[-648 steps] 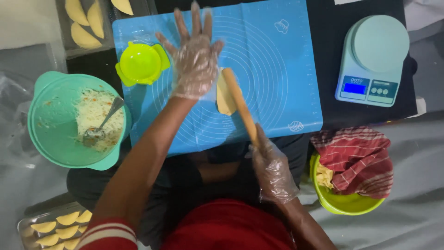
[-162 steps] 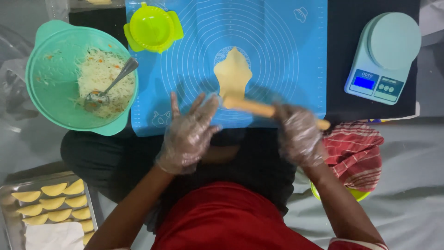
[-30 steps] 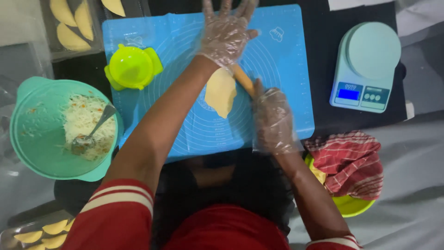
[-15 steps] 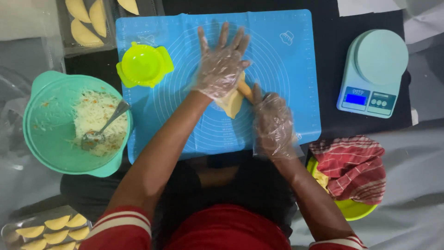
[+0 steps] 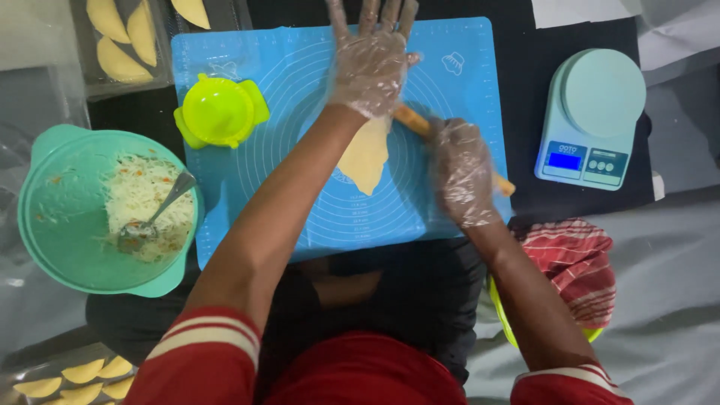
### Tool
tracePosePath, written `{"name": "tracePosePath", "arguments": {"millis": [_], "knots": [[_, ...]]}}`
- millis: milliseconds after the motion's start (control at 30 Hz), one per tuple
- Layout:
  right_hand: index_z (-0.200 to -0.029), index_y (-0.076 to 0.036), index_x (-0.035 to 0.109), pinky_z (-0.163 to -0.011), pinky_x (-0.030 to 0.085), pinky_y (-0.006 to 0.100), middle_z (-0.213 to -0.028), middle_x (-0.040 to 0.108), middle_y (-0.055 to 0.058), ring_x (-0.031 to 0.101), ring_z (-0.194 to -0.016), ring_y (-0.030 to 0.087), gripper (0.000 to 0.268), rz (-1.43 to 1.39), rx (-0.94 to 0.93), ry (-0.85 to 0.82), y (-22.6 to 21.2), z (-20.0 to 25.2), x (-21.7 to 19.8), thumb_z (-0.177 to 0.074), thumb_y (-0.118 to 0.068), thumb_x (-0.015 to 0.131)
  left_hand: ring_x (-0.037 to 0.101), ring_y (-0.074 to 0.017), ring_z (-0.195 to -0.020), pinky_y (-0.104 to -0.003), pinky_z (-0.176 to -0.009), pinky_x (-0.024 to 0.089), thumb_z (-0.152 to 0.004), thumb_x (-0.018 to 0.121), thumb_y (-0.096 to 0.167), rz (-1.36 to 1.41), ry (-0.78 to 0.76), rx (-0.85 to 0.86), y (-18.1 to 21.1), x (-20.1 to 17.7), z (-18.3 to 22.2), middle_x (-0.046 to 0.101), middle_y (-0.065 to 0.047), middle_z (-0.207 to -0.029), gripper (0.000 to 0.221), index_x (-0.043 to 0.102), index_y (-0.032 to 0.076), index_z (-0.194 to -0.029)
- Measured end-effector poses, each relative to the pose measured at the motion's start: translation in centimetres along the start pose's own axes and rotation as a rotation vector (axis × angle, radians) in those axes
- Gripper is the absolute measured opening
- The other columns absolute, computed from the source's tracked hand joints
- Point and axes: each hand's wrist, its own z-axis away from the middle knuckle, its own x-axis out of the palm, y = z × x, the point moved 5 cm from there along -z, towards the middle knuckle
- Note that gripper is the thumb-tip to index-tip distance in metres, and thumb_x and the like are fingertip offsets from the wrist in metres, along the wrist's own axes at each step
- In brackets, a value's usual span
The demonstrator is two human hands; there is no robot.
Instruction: Rolling out dough and using a mold to create filled pastries
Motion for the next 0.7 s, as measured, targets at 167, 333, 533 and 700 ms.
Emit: {"name": "tracePosePath", "arguments": {"millis": [167, 333, 533, 700], "knots": [[-0.127, -0.007, 0.069, -0.060, 0.051, 0.049, -0.093, 0.063, 0.014, 0.061, -0.081, 0.034, 0.035, 0.182, -0.320, -0.081, -1.7, -1.2, -0.5, -0.094, -0.004, 0.059, 0.000, -0.0411, -0.155, -0.084, -0.114, -0.001, -0.114, 0.025, 0.061, 0.090, 0.063, -0.030, -1.2, -3.9, 5.7, 0.004, -0.013, -0.170, 0.073, 0.021, 0.014, -0.170], [-0.121, -0.001, 0.063, -0.073, 0.047, 0.052, -0.109, 0.060, 0.020, 0.058, -0.092, 0.040, 0.017, 0.012, -0.573, 0.020, -2.1, -1.9, 0.7, -0.105, -0.006, 0.060, 0.013, -0.0417, -0.152, -0.087, -0.108, -0.002, -0.114, 0.027, 0.050, 0.084, 0.185, 0.082, -2.6, 4.5, 8.2, 0.033, -0.014, -0.166, 0.063, 0.042, 0.009, -0.159], [-0.138, -0.004, 0.056, -0.080, 0.053, 0.044, -0.114, 0.060, 0.019, 0.060, -0.097, 0.031, 0.034, -0.248, -0.402, -0.038, -3.0, -1.1, 0.8, -0.111, -0.023, 0.060, 0.007, -0.0425, -0.156, -0.084, -0.111, -0.004, -0.104, 0.021, 0.061, 0.077, -0.090, 0.037, -1.8, 4.2, 10.7, 0.016, -0.009, -0.171, 0.077, 0.022, 0.012, -0.163], [-0.082, -0.015, 0.063, -0.051, 0.032, 0.027, -0.069, 0.055, -0.005, 0.044, -0.057, 0.007, 0.037, -0.704, 0.151, -0.305, -4.9, -0.8, -0.7, -0.110, -0.037, 0.054, -0.009, -0.0381, -0.160, -0.077, -0.115, -0.013, -0.099, 0.007, 0.070, 0.151, -0.187, 0.023, -1.1, 2.9, 13.7, -0.007, -0.003, -0.175, 0.086, -0.006, 0.017, -0.166]]}}
